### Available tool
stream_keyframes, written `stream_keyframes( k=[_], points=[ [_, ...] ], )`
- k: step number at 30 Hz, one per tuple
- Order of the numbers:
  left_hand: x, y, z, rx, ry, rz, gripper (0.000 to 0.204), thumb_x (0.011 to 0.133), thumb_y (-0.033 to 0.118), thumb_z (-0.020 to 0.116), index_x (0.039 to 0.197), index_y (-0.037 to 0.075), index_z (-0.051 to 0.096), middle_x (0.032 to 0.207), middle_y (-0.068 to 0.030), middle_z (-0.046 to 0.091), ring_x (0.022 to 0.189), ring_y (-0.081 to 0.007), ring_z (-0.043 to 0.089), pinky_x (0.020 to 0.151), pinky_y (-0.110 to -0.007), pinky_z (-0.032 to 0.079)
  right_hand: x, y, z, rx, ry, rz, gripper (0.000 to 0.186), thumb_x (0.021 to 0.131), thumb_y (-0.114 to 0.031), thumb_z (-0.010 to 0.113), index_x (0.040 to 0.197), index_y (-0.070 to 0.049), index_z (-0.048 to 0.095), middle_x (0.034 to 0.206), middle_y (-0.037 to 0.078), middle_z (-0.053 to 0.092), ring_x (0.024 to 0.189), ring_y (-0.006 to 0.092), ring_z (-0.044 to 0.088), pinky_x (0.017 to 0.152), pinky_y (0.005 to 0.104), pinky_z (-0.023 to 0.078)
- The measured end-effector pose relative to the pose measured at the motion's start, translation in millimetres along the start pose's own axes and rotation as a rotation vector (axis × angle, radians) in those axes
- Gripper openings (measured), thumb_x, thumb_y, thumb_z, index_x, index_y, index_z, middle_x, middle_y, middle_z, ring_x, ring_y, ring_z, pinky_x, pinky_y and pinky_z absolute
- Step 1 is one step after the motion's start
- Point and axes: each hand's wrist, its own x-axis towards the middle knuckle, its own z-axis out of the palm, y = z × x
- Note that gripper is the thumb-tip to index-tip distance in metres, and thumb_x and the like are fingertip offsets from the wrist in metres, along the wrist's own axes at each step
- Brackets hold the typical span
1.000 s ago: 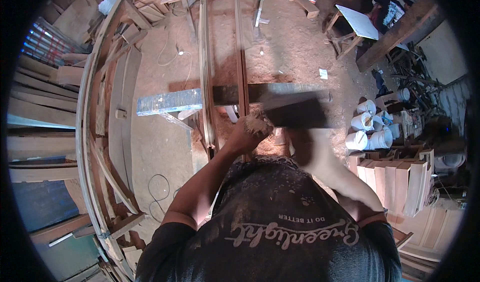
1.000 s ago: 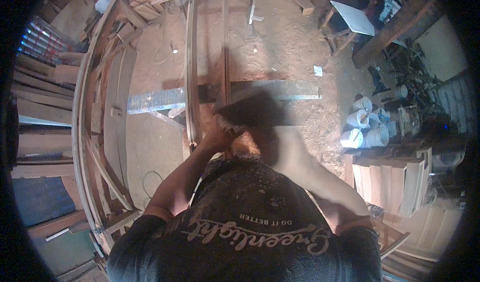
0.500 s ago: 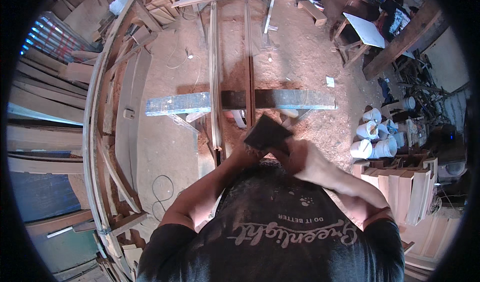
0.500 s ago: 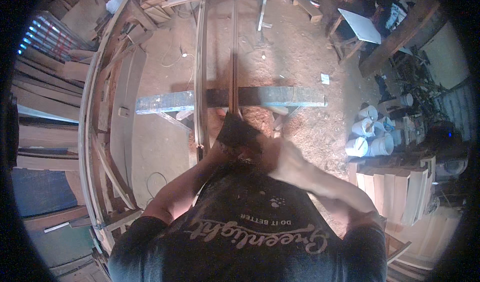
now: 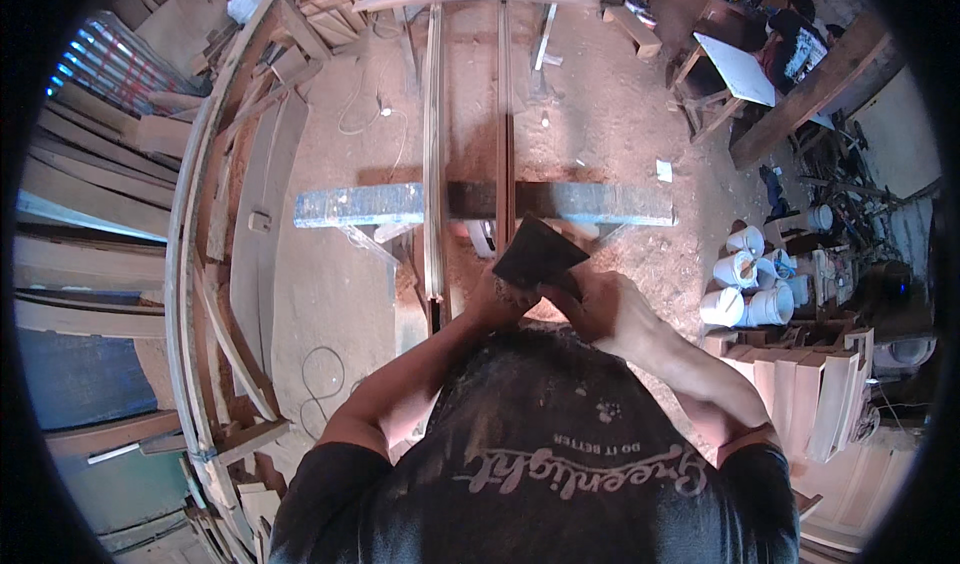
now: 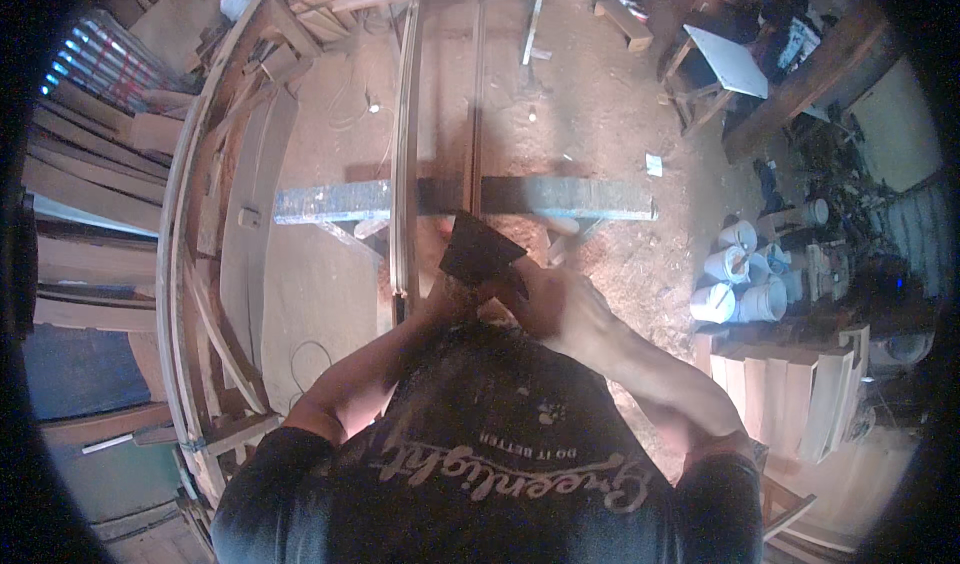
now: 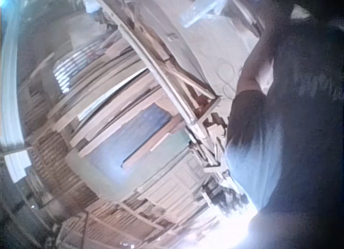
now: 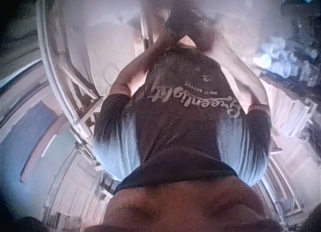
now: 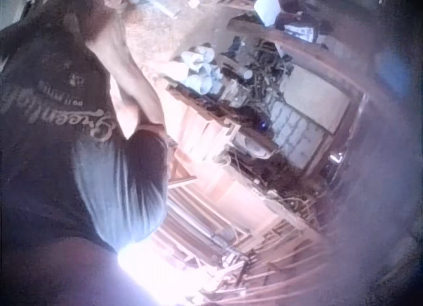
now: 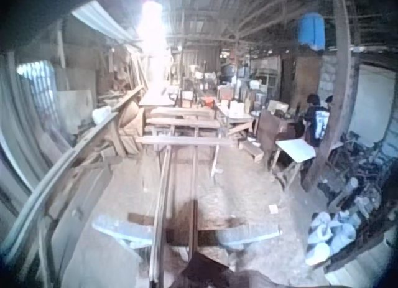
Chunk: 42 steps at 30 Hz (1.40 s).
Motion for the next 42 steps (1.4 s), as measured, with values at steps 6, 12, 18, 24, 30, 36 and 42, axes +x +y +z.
stream_keyframes(
  k=[6, 12, 18, 24, 30, 36, 42],
  points=[
    [-9.0, -26.2, 5.2, 0.339, -0.141, 0.136, 0.026, 0.094, 0.029, 0.064, 0.082, 0.007, 0.068, 0.078, -0.0164, 0.064, 0.076, -0.0394, 0.063, 0.069, -0.048, 0.049, -29.0, -10.7, -31.8, 0.402, 0.355, -0.262, 0.023, 0.099, -0.012, 0.061, 0.118, 0.001, 0.065, 0.103, 0.02, 0.071, 0.097, 0.028, 0.071, 0.078, 0.0356, 0.053],
    [-4.0, -25.3, 3.7, 0.144, 0.016, 0.151, 0.022, 0.09, 0.031, 0.068, 0.092, 0.009, 0.068, 0.079, -0.0114, 0.064, 0.075, -0.0349, 0.064, 0.068, -0.047, 0.049, -3.6, 5.2, 8.7, 0.136, 0.043, 0.09, 0.027, 0.099, -0.024, 0.064, 0.104, 0.002, 0.069, 0.089, 0.019, 0.072, 0.081, 0.0248, 0.072, 0.07, 0.0402, 0.055],
    [-4.6, -29.6, -0.4, 0.501, -0.204, 0.299, 0.012, 0.084, 0.025, 0.067, 0.089, 0.014, 0.069, 0.087, -0.0127, 0.066, 0.082, -0.0333, 0.066, 0.069, -0.049, 0.048, -19.0, -11.7, 9.4, 0.524, 0.386, -0.203, 0.024, 0.102, -0.018, 0.058, 0.114, 0.001, 0.062, 0.087, 0.012, 0.071, 0.078, 0.0208, 0.068, 0.067, 0.0384, 0.052],
    [1.1, -28.5, 0.0, 0.442, -0.258, 0.122, 0.015, 0.089, 0.024, 0.062, 0.081, 0.012, 0.067, 0.081, -0.0116, 0.063, 0.078, -0.033, 0.064, 0.067, -0.048, 0.049, -13.2, 46.8, 35.7, 0.248, 0.238, 0.044, 0.035, 0.103, -0.034, 0.057, 0.111, -0.001, 0.064, 0.086, 0.025, 0.067, 0.083, 0.0406, 0.069, 0.075, 0.0451, 0.053],
    [12.8, 0.8, 19.8, 0.573, -0.345, 0.136, 0.016, 0.095, 0.026, 0.056, 0.089, 0.015, 0.066, 0.081, -0.0097, 0.063, 0.08, -0.0311, 0.064, 0.064, -0.048, 0.047, -41.1, 100.5, 69.3, 0.714, 0.321, 0.304, 0.049, 0.104, -0.047, 0.054, 0.105, 0.001, 0.065, 0.074, -0.002, 0.055, 0.07, 0.008, 0.05, 0.065, 0.0292, 0.045],
    [18.9, 0.7, 11.5, 0.457, -0.28, 0.2, 0.012, 0.089, 0.025, 0.064, 0.084, 0.014, 0.067, 0.079, -0.0079, 0.061, 0.077, -0.0285, 0.064, 0.061, -0.044, 0.046, -91.6, 188.5, 111.1, 0.704, 0.174, 0.593, 0.05, 0.098, -0.057, 0.06, 0.088, -0.008, 0.055, 0.062, 0.0, 0.051, 0.048, 0.0115, 0.05, 0.045, 0.0298, 0.042],
    [15.7, 6.2, 15.2, -0.145, -0.03, -0.255, 0.016, 0.084, 0.017, 0.077, 0.078, 0.009, 0.065, 0.071, -0.0049, 0.06, 0.064, -0.0207, 0.059, 0.061, -0.038, 0.048, -144.8, 282.6, 178.1, 0.589, 0.03, 0.635, 0.055, 0.096, -0.059, 0.061, 0.09, -0.005, 0.06, 0.064, 0.003, 0.056, 0.054, 0.0143, 0.056, 0.052, 0.0323, 0.044]
  ],
)
